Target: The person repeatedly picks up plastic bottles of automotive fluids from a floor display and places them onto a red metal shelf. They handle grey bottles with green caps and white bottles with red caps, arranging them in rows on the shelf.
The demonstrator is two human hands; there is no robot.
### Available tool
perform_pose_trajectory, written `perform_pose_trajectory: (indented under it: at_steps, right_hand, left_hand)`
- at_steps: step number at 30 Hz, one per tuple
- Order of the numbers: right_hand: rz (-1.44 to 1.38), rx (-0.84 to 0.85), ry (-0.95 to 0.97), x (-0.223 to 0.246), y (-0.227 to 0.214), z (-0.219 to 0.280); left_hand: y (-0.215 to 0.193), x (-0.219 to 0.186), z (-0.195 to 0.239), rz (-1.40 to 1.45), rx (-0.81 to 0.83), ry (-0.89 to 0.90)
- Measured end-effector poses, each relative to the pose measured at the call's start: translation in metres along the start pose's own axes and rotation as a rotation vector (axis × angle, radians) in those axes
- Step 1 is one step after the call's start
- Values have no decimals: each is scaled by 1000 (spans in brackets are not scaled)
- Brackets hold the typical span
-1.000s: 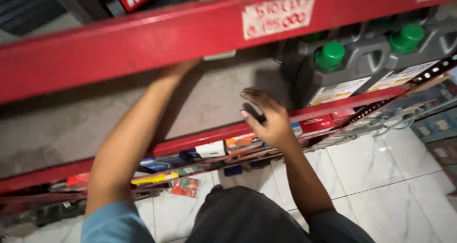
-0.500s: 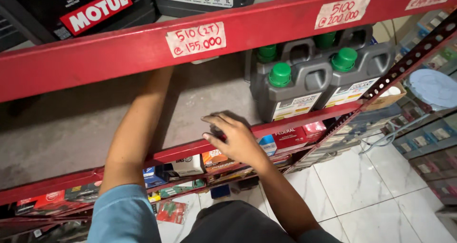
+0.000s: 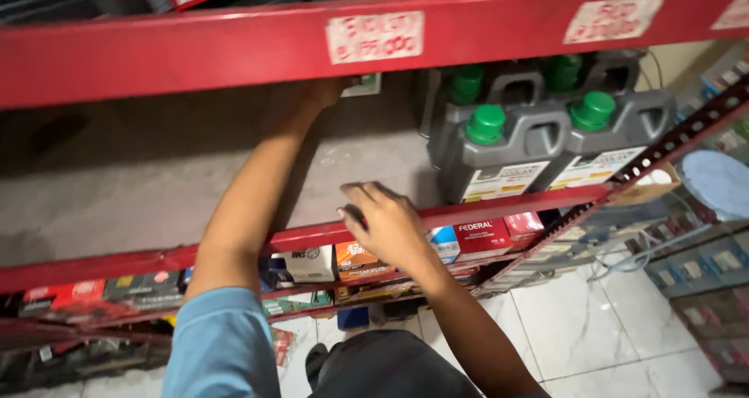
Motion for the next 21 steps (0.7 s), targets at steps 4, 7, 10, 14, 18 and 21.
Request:
perform_pose_trajectory:
  at_steps: [4, 7, 10, 14, 18, 21]
  right_hand:
    - [-1, 4, 36, 4, -3, -4]
    - [-14, -23, 13, 5, -6, -2]
    - [-21, -31, 42, 3, -4, 0]
    - [-17, -1, 90, -10, 6, 2]
    - [33, -109, 19, -20, 16, 3]
    - [8, -45, 186, -13, 17, 3]
  left_hand:
    - [-6, -5, 11, -36, 34, 44]
    - [-15, -34, 17, -64, 137, 108]
    - [-34, -97, 51, -149, 331, 228]
    - [-75, -171, 145, -218, 534, 114]
    - [-106, -188, 230, -117, 272, 444]
    - [-100, -174, 244, 130, 80, 373]
Point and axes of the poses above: each hand's wrist, its own z-axis away from the middle knuckle, its own y-axis out of the palm, x = y × z, the point moved 2 cm from there along -z, towards the middle knuckle, and after that the axes turned 9 degrees about y, right-handed, at the moved point
